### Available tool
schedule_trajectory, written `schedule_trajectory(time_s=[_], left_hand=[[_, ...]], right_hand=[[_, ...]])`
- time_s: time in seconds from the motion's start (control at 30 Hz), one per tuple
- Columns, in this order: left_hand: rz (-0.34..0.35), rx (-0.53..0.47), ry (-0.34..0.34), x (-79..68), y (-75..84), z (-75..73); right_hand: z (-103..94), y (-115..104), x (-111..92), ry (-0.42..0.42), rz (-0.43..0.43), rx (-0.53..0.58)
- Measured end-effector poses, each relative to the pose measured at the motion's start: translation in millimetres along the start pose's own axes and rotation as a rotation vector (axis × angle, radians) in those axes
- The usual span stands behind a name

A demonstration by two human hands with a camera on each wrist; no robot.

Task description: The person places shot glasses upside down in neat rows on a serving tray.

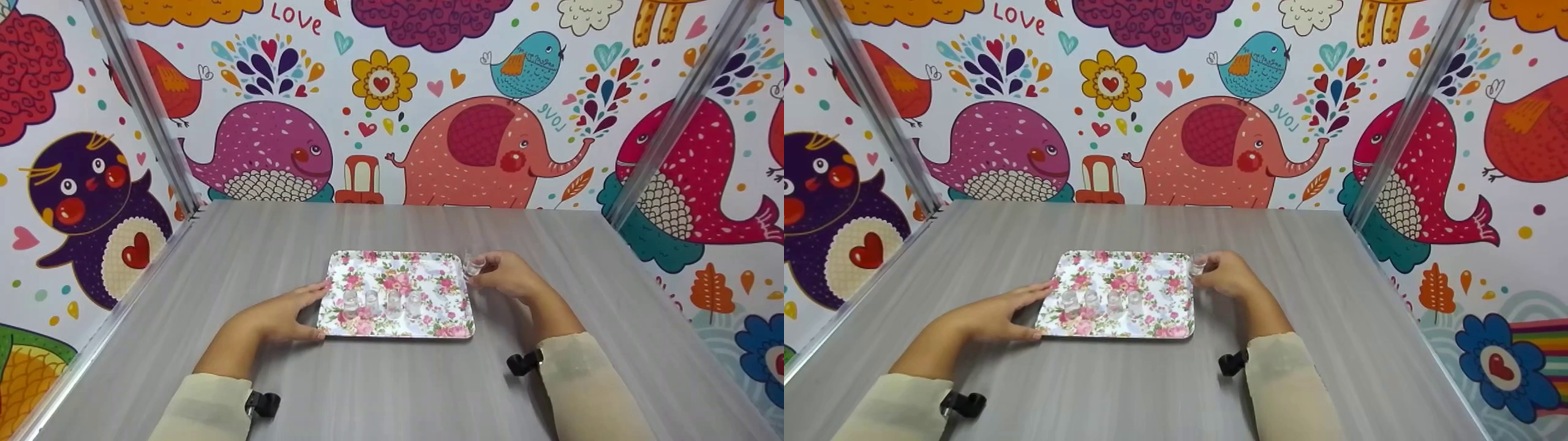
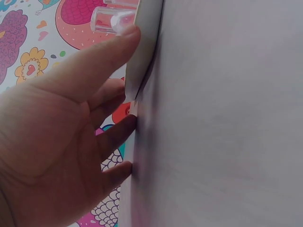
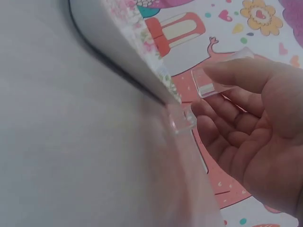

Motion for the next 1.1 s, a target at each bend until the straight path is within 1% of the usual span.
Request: schedule_trajectory(time_s=[0.17,0.23,0.37,0.47,0.6,0.7,0.9,1.1], left_hand=[[0.0,0.004,-0.001,-0.2,0.1,-0.1],[-0.003,0.004,-0.005,0.0,0.3,0.0],[-0.002,0.008,-0.008,-0.1,1.1,0.6],[-0.005,0.008,-0.008,0.2,0.8,0.6],[-0.011,0.008,-0.008,0.6,-0.2,-0.2],[-0.014,0.013,-0.005,1.2,-0.7,-0.7],[-0.02,0.009,-0.01,1.4,0.1,0.2],[-0.011,0.001,-0.01,-0.6,2.0,-1.2]], right_hand=[[2.8,-7.4,-3.2,-0.02,0.013,-0.002],[3.8,-9.8,-4.0,-0.031,0.006,0.002],[7.8,-15.0,-4.7,-0.077,-0.052,0.019],[12.1,-20.4,-5.3,-0.116,-0.11,0.043],[17.2,-28.9,-7.0,-0.144,-0.168,0.08],[19.9,-34.5,-9.2,-0.152,-0.187,0.091],[23.7,-42.5,-13.1,-0.16,-0.209,0.068],[25.7,-47.2,-14.5,-0.146,-0.223,0.074]])
Point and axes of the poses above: each hand's wrist, its own x-axis towards the middle knuckle, its own z-axis out of the palm, y = z × x, the point moved 3 cm from there along x, towards the middle knuckle, and after that the axes turned 9 degrees about -y, right-handed, at the moved point
